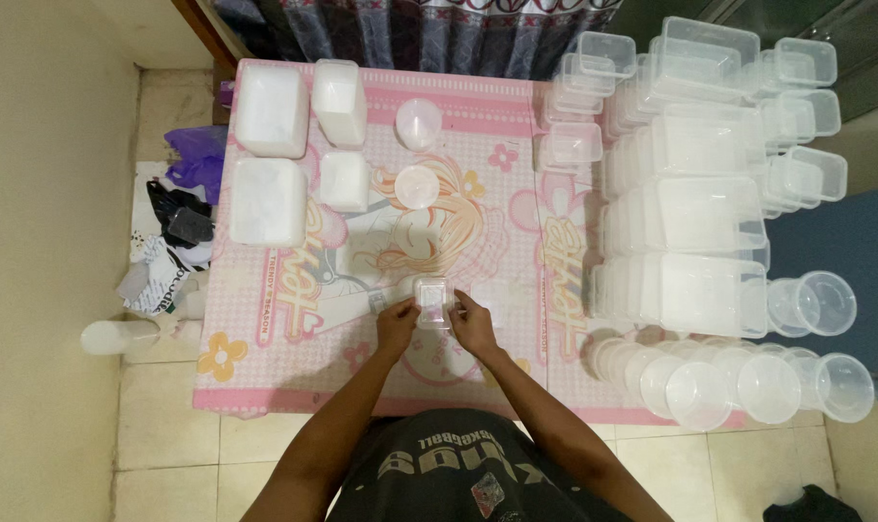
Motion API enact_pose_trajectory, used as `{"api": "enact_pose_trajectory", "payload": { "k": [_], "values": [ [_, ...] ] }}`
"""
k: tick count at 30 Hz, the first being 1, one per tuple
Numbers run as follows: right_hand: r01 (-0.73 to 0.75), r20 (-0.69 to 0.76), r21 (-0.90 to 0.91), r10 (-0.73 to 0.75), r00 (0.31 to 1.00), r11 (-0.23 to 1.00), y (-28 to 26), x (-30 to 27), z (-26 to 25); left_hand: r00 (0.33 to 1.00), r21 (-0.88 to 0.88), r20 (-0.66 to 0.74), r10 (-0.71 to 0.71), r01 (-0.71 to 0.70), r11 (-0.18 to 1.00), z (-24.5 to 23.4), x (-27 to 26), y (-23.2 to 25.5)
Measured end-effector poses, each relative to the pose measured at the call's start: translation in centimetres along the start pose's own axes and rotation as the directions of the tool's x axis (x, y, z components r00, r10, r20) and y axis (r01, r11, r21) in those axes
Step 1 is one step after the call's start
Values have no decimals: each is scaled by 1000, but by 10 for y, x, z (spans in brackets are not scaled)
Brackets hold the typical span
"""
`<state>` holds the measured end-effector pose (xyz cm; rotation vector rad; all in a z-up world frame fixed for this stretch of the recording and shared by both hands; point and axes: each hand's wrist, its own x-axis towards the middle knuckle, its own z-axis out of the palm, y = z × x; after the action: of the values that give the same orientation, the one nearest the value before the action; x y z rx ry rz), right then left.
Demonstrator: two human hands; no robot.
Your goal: The person repeatedly picks up small white plastic containers from a table, opens them, and places them into a stack. The person handles the containers one at a time, opening each before stacking.
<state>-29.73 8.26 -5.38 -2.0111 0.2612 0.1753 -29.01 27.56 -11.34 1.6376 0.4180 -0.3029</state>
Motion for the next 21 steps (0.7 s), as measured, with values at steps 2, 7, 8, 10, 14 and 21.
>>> {"api": "enact_pose_trajectory", "payload": {
  "k": [2,7,8,10,14,21],
  "values": [
    [-8,2,-24,8,1000,1000,4,0,4,1000,38,-3,1,-1,999,0,0,-1],
    [-3,-9,-13,3,1000,1000,4,0,3,1000,11,9,-15,15,1000,0,1,0],
    [-21,-24,-20,20,1000,1000,1,-1,3,1000,-4,17,-8,8,1000,0,0,1],
    [-47,-52,-35,45,998,998,-9,1,2,1000,-17,6,-22,22,1000,2,1,5],
    [5,-117,-39,-10,993,999,-35,10,-3,1000,-131,-3,9,-10,991,2,5,23],
    [67,-161,22,-62,985,998,-98,48,-2,965,-53,-138,224,-233,971,-20,28,96]
  ]
}}
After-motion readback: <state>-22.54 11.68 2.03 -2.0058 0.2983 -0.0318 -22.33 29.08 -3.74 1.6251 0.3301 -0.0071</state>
